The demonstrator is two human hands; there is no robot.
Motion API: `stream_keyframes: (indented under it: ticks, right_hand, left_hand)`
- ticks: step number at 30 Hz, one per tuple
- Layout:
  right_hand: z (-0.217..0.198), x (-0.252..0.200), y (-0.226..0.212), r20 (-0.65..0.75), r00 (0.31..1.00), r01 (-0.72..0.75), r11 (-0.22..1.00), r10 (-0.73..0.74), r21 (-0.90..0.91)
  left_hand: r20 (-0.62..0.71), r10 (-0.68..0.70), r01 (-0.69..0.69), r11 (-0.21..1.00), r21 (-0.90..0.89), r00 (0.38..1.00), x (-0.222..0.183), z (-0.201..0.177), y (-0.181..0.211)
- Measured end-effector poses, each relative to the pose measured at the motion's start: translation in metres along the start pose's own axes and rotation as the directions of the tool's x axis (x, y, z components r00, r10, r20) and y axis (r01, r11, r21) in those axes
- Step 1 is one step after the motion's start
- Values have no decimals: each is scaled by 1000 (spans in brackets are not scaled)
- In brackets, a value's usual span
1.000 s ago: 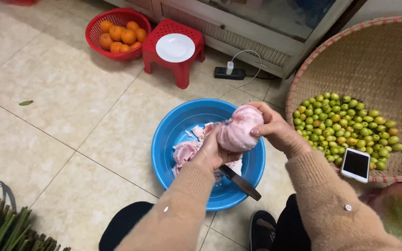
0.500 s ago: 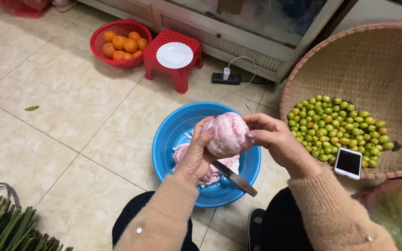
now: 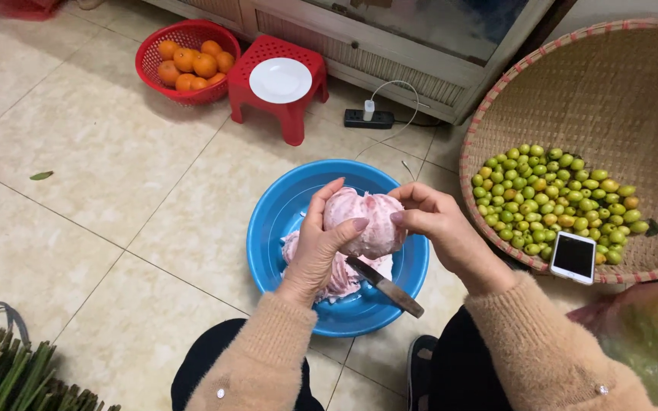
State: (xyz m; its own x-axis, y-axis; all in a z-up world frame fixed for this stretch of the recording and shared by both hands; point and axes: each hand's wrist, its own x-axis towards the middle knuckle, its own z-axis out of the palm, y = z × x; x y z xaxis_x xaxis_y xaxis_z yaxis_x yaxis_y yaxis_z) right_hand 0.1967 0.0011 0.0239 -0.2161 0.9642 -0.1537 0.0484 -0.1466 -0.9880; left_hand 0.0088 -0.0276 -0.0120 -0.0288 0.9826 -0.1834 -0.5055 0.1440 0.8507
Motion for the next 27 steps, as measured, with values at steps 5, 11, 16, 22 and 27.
stream_keyframes:
  ticks: [5,11,16,22,27]
  right_hand:
    - [11,-2,-3,-16,999,34,999,-34,-5]
    - [20,0,8,-54,998,45,999,-45,-1]
    - [30,-7,7,-70,996,52,999,-52,-5]
    - [41,-12,0,-66,994,86,996,-85,16]
    - [41,-10,13,-85,991,111,992,-106,57]
  left_hand:
    - [-43,38,-38,999,10,998,-1,2,1]
    - [-107,83,-87,996,-29,991,0,5,-2]
    - [-157,55,-71,992,-100,986,-1,11,0]
    - [-205,32,-79,971,-226,978,7,9,-6]
    - [-233,-9,-60,956,-288,972,9,7,-6]
